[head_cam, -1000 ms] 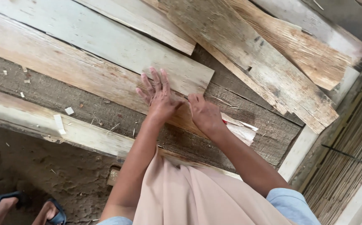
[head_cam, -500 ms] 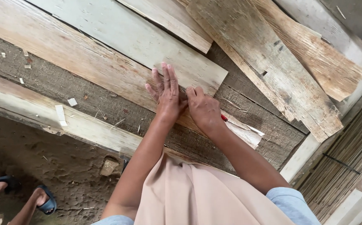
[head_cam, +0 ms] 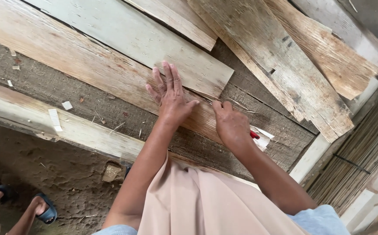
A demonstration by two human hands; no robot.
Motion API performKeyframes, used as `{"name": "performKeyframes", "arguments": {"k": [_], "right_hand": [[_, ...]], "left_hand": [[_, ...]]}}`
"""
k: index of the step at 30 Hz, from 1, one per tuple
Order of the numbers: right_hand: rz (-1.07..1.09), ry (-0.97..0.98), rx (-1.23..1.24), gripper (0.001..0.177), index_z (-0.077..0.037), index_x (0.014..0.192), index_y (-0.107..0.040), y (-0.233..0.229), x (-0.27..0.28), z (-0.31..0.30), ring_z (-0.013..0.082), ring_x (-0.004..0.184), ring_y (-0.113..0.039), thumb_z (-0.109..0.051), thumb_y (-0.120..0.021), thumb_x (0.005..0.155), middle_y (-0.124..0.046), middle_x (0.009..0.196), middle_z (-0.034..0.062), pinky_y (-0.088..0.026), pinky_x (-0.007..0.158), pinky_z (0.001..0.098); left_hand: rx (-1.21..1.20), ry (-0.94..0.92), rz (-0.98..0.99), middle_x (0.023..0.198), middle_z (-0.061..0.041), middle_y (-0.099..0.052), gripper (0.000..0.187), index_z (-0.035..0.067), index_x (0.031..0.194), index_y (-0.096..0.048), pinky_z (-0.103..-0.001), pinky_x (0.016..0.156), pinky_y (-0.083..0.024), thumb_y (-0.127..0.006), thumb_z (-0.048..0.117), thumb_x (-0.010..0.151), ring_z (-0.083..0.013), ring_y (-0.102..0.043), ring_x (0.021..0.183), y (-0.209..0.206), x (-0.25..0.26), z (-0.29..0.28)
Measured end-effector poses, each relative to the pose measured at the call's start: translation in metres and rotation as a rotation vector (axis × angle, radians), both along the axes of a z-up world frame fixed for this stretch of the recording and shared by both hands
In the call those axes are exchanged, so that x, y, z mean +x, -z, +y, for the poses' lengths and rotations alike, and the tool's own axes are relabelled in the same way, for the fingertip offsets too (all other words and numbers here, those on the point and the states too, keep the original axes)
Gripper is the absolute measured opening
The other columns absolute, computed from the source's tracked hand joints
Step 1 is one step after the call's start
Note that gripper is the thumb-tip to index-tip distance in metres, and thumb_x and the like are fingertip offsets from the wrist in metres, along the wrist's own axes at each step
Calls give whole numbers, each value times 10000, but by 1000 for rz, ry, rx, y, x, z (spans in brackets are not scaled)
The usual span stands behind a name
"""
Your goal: Trimming and scoring thin wood strips using a utility knife in a workshop environment
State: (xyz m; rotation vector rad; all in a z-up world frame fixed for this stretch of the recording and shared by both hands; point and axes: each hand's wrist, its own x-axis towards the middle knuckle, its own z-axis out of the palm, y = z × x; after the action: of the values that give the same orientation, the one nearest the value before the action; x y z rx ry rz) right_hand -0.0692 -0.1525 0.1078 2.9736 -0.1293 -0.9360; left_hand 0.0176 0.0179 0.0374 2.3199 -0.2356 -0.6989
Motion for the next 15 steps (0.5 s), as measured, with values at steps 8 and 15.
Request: {"name": "performKeyframes", "arguments": {"k": [8,15], "right_hand": [[-36,183,-14,185,-192,1131,-571,6,-33,-52,426,822,-724,-273,-548,966,-621,1095,113,-573,727,542],[-786,-94,102,183,-193,1032,-712,103,17,0,240,716,-669,-287,-740,877,-541,947,-19,-574,621,384]], "left_hand": [[-22,-27,-21,1695,-156,209,1379,68,1652,73,-777,1097,148,-925,344,741,-489,252,1499,7,1,0],[-110,-63,-83,1701,-171,181,1380,100,1656,73,-773,1101,131,-939,257,730,-481,217,1514,11,-6,5]]}}
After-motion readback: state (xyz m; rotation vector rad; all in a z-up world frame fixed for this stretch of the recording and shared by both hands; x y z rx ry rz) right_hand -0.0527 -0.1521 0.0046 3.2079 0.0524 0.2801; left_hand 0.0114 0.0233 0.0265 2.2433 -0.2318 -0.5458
